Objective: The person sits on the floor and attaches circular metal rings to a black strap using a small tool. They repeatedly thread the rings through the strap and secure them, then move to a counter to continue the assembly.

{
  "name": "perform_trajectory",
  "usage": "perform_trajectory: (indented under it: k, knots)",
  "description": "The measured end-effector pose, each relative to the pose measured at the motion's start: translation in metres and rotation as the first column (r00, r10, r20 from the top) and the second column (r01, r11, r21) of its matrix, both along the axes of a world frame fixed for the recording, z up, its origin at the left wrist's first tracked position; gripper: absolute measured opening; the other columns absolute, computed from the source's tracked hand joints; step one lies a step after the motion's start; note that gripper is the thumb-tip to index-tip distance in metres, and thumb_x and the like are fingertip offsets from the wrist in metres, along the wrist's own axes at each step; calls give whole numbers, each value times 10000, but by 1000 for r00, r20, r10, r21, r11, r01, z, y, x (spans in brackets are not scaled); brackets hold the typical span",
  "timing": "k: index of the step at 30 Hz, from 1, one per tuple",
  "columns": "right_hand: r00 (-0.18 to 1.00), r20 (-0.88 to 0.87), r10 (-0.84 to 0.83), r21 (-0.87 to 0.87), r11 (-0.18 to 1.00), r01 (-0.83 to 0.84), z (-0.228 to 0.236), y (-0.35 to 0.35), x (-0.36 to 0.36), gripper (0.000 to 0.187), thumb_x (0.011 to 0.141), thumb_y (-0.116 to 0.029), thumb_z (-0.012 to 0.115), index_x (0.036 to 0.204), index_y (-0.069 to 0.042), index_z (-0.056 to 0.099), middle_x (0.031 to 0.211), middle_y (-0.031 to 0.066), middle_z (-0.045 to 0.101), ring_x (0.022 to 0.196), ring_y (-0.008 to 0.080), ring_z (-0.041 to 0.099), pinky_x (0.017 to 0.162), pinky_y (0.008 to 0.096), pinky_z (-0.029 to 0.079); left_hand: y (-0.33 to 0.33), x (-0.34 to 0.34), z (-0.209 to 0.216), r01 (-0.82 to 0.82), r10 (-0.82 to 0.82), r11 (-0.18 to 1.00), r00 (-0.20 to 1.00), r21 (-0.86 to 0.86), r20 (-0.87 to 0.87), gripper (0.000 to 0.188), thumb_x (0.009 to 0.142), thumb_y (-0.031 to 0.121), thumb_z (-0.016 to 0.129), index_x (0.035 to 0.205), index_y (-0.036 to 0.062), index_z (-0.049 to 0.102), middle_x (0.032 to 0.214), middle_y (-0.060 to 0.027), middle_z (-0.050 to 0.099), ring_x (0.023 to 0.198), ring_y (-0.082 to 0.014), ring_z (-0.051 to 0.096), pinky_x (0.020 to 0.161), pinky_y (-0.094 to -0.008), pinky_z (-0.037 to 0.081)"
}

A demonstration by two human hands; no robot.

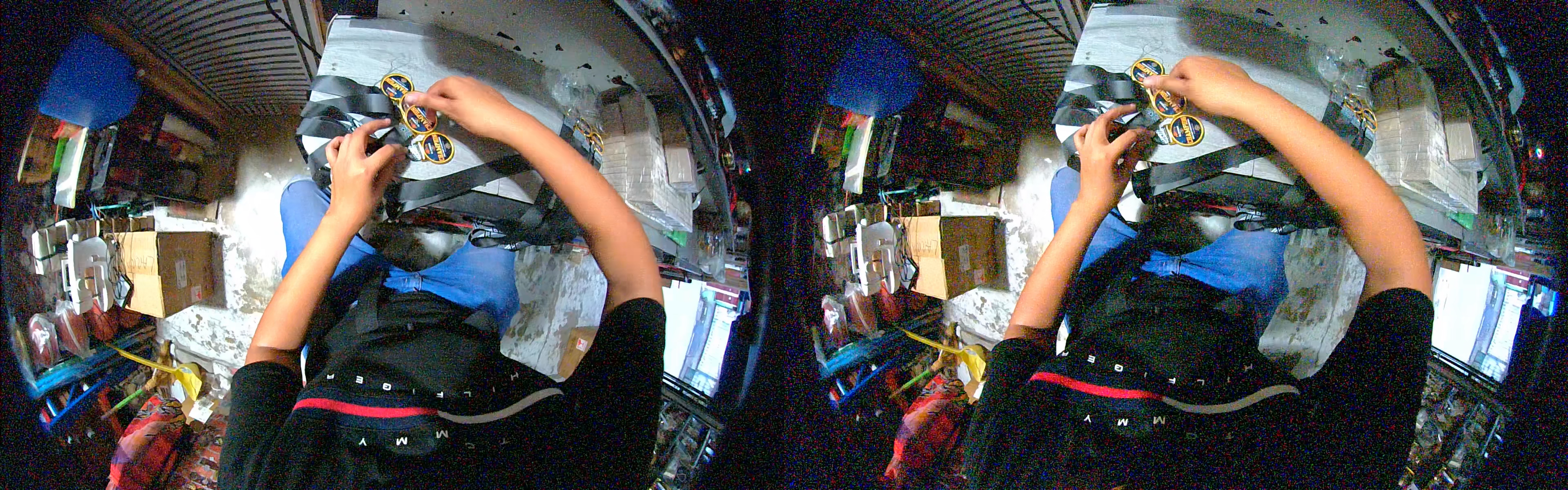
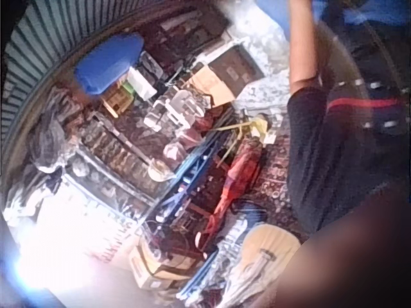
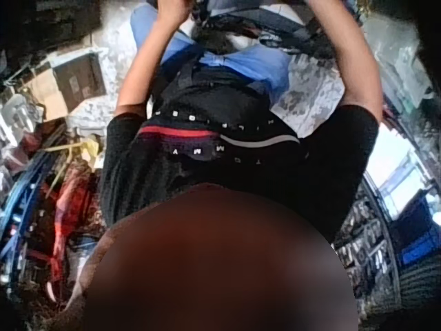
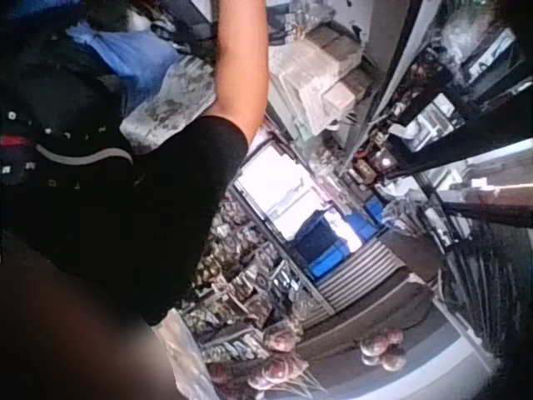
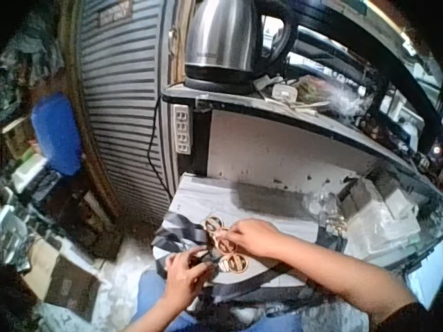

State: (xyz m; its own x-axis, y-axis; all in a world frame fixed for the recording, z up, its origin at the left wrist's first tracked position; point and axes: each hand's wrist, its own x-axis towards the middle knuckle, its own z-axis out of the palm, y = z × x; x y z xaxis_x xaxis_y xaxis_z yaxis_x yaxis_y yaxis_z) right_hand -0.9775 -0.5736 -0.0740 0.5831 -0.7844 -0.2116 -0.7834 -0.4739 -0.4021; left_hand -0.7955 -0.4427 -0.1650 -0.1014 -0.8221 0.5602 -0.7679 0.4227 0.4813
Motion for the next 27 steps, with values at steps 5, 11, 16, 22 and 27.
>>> perform_trajectory:
  k: [5, 11, 16, 22, 27]
  knots:
    - [954, 251, -165, -153, 966, 208, -34, 17, -15, 521, 714, -490, 793, 893, -22, 654, 816, 123, 647, 792, 243, 638, 722, 366, 498, 5, -2, 2, -24, 25, 1000, 1000, -12, 6, 193, 753, 208, 720, 945, 226, 712, 1168, -16, 587, 1082, -244, 547, 947, -460, 309]
    - [770, 596, -227, 12, 961, 275, -54, 19, -17, 444, 680, -317, 862, 943, -36, 640, 828, 53, 641, 788, 168, 623, 752, 306, 504, 12, -7, 6, -135, 142, 989, 983, -64, 115, 271, 714, 191, 745, 950, 324, 736, 1185, 36, 603, 1231, -250, 467, 1002, -455, 231]
    - [687, 558, -466, 572, 815, 89, -47, 38, -37, 462, 662, -216, 884, 1010, -5, 665, 936, 67, 697, 860, 120, 631, 770, 271, 500, 11, -10, 5, -121, 131, 988, 985, -92, 109, 228, 725, 193, 763, 923, 300, 727, 1169, 38, 608, 1169, -217, 517, 1008, -444, 226]
    - [903, 384, -194, -91, 965, 246, -59, 72, -45, 547, 597, -200, 873, 1062, -3, 662, 955, 178, 669, 899, 331, 643, 845, 373, 495, 7, -6, 12, -64, 64, 998, 997, -5, 47, 413, 751, 195, 745, 1132, 172, 589, 1156, -29, 581, 1107, -212, 535, 973, -440, 273]
    - [799, 522, -297, 70, 949, 307, -50, 73, -35, 454, 609, -202, 884, 943, -5, 646, 790, 106, 624, 789, 204, 609, 800, 336, 480, -3, -2, 28, 29, -48, 996, 967, 79, 248, 615, 769, 313, 711, 1331, 167, 507, 1273, -69, 526, 1199, -255, 465, 963, -469, 278]
